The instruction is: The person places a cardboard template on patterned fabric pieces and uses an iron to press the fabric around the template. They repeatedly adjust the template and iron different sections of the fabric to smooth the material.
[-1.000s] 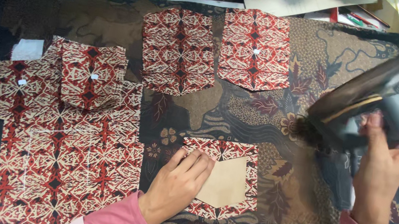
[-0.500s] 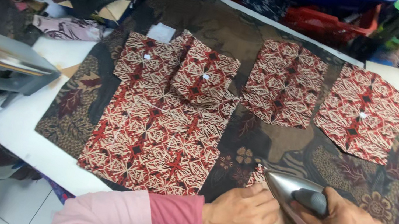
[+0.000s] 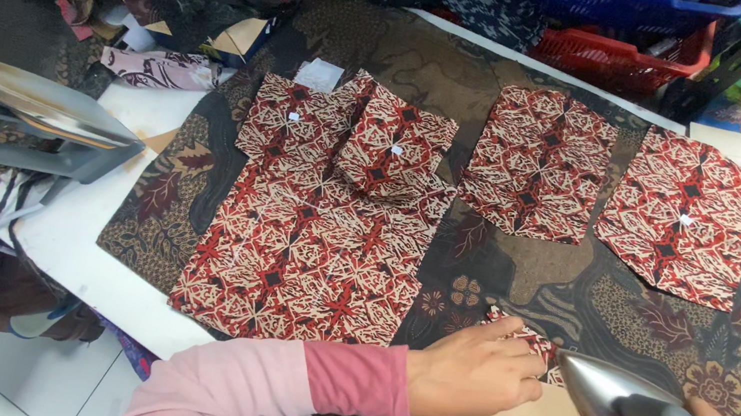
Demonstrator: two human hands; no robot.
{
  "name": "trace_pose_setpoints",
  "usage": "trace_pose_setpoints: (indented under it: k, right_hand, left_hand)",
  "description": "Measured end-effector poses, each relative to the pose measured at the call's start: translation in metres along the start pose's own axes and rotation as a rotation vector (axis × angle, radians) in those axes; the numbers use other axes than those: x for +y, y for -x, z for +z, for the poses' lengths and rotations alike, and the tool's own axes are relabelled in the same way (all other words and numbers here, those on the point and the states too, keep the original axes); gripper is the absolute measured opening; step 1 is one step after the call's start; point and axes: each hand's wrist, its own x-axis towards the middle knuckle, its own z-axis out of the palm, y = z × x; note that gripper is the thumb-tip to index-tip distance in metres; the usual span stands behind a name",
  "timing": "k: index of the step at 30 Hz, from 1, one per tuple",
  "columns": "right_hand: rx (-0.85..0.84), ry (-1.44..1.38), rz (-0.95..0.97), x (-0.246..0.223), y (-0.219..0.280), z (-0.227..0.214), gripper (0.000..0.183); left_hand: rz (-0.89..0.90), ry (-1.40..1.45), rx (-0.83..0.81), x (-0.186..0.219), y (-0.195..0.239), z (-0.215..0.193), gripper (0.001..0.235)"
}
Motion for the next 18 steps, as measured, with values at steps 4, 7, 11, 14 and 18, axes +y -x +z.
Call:
trace_pose_setpoints:
  k: [4,7,11,14,18]
  right_hand:
    - [0.095,-0.174,0.073,0.023,0.0,0.02,0.059]
    - [0.16,-0.301,0.127,0.027,0.003,0.038,0.06]
    - [0.197,-0.418,0.218,0.026,0.006,0.067,0.06]
    - [0.192,-0.442,0.28,0.046,0.012,0.089,0.061]
    - [0.153,-0.418,0.26,0.076,0.024,0.113,0.062]
  left_hand:
    - [-0.009,0.024,-0.123,0.0,-0.008,0.008,0.025]
    - [0.005,0.019,-0.111,0.002,-0.014,0.013,0.028]
    - [0.027,-0.047,-0.112,0.003,-0.026,0.017,0.021]
    - [0.084,-0.07,-0.09,0.005,-0.033,0.017,0.018]
    - [0.139,-0.089,-0.174,0.003,-0.04,0.008,0.011]
